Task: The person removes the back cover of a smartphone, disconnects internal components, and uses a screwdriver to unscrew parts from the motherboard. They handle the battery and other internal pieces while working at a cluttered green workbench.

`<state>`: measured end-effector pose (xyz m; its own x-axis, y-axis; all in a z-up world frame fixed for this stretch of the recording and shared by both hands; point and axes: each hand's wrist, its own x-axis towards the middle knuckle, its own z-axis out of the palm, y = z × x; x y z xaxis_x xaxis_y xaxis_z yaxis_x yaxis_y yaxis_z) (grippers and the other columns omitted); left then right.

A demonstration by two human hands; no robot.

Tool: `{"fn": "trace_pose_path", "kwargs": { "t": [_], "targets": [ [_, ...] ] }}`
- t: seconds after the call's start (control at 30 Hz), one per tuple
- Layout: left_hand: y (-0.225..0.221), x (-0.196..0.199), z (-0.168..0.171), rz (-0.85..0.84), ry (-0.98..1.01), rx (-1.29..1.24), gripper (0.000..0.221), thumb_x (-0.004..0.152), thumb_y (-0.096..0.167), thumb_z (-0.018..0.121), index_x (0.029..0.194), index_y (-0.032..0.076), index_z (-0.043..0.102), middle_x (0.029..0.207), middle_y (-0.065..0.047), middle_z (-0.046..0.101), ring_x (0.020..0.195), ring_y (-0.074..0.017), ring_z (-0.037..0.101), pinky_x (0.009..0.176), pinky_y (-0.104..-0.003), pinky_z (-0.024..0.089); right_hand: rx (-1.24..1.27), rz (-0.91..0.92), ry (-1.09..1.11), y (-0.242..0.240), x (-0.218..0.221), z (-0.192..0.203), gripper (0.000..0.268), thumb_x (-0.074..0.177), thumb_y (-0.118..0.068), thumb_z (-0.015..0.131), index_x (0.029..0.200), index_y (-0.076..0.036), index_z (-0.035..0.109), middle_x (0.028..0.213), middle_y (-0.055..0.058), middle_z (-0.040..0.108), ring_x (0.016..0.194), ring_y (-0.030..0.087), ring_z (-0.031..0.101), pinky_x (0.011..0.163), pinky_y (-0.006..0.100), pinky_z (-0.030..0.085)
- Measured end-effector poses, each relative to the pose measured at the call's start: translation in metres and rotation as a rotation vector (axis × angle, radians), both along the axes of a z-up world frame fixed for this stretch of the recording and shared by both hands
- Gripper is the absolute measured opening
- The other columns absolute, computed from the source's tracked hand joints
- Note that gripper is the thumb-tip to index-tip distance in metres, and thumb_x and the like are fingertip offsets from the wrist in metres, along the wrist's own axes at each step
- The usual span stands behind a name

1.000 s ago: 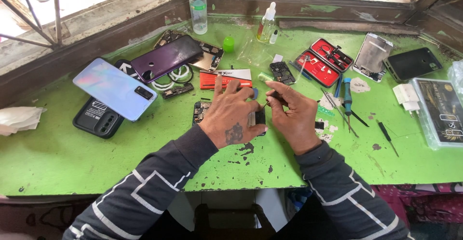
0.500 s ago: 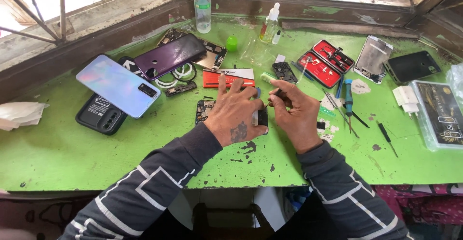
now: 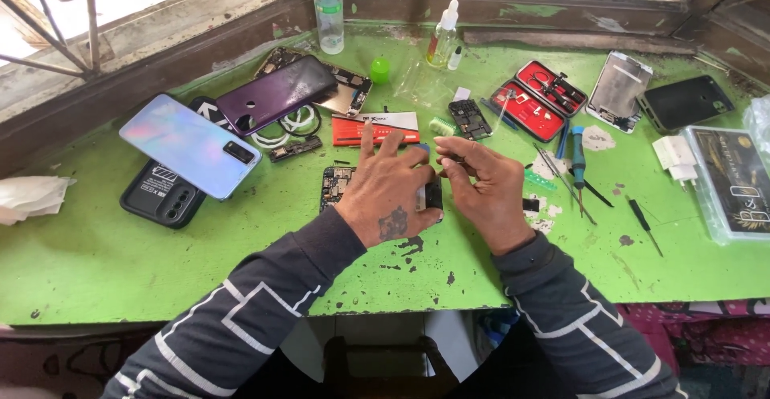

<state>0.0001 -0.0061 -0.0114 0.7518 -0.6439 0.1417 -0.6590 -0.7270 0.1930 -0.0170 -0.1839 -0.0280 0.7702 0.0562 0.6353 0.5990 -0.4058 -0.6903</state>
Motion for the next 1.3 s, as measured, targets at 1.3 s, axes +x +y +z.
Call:
{"fn": "trace_pose_path", "kwargs": {
  "t": [1.3],
  "targets": [
    [-0.005,-0.004,0.008,-0.054,-0.062,0.043,0.031,0.09,0.048,0.066,0.098,0.021,0.078,0.106,-0.001,0.074,0.122,-0.0342,0.054,0.118,-0.074,0.017,-0.018,-0.055,0.001,-0.004,-0.002,-0.001,0.042,0.087,0.015,0.07,0.124,-0.006,0.076,0.09,0.024,0.076,0.077,0.033,0.077,0.06,0.04,0.066]
  ]
}}
